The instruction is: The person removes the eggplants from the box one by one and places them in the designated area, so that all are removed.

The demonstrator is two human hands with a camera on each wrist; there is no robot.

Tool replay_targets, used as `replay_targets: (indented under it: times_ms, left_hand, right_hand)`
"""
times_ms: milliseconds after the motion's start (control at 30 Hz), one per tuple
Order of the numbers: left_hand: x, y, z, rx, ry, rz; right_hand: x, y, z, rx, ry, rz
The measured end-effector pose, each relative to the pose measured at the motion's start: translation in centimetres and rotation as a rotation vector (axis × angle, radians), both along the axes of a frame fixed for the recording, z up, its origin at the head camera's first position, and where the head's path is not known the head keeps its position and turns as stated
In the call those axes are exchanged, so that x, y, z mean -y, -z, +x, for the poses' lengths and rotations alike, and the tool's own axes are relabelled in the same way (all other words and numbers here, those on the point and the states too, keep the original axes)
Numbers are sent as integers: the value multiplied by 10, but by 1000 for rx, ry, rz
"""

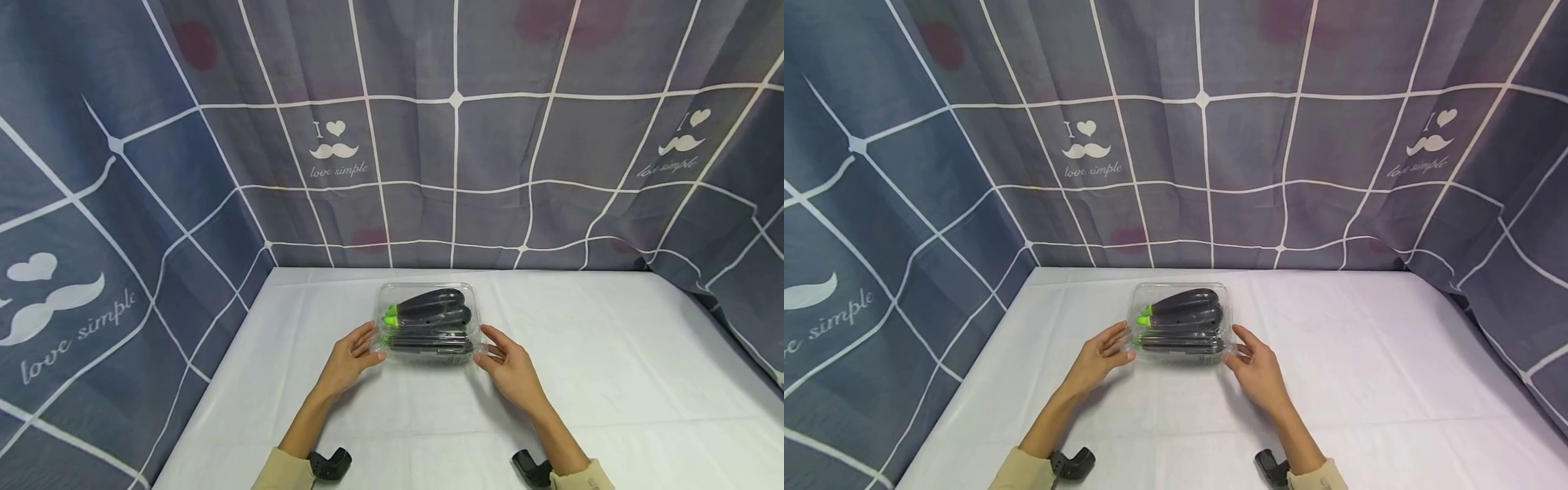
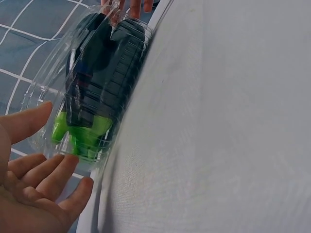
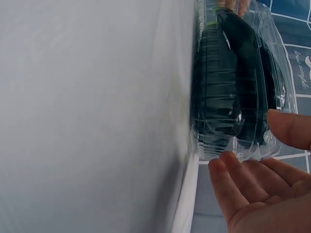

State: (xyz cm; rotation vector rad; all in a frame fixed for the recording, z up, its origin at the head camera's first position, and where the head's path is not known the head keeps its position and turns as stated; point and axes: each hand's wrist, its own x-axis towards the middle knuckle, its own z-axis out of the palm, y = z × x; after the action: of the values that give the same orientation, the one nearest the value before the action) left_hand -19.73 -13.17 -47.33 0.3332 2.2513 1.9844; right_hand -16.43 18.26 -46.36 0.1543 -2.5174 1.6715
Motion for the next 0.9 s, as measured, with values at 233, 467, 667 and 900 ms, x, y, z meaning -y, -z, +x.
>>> replay_targets:
  times_ms: [233,467,667,900]
  left_hand:
    - [-1,0,0,3,-11,-2]
    - [-2,-2,1,2,-27,2]
    - [-2,-1,1,5,-33,-16]
    - [-1,0,0,10,-50,-54]
  right_hand:
    - [3,0,0,18,28,-3]
    - [6,-2,1,1,45,-10]
    - [10,-1,-1,20,106,23]
    - [10,0,-2,-4,176,49]
